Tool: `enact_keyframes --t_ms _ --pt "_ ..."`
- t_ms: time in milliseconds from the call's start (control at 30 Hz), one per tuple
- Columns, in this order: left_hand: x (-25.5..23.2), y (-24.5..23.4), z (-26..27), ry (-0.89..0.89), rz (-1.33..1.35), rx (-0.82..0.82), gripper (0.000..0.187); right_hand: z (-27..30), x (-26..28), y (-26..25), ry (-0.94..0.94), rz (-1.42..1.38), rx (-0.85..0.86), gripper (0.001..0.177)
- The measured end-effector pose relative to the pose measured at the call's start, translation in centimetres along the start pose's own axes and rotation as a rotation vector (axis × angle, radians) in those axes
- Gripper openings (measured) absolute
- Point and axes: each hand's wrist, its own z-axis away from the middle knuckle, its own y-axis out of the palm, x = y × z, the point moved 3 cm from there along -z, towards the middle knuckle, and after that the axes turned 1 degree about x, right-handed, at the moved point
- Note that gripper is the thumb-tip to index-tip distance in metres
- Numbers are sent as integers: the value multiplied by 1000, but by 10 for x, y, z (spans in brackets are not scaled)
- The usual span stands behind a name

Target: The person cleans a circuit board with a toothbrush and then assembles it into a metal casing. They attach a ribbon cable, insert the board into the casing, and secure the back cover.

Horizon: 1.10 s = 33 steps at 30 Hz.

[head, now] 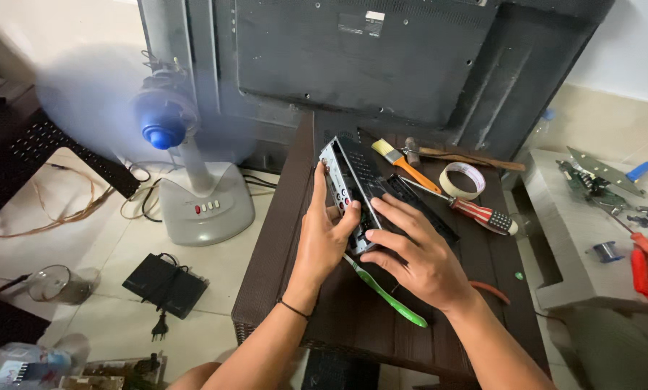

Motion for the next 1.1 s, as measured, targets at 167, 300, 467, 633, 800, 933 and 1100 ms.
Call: enact_keyframes --t_ms 167,300,467,633,800,933,1100 --pt "4 2 0 11 25 -8 87 1 -4 -6 138 -136 33 61" --pt "0 10 2 -44 6 58 89 3 -14 -12 503 -313 34 60" --pt "-24 12 6 -60 -56 120 88 -7 -19 -16 675 -178 205 72" --pt "-6 13 4 -80 -38 144 91 -4 -19 -12 748 -144 293 66" --pt "18 11 -2 -28 47 144 81 -2 -13 -7 654 -45 259 64" --pt "15 11 -1 -1 35 121 79 5 -12 1 642 -48 173 63" --pt "32 13 -8 33 64 124 76 4 -16 2 615 -84 111 61"
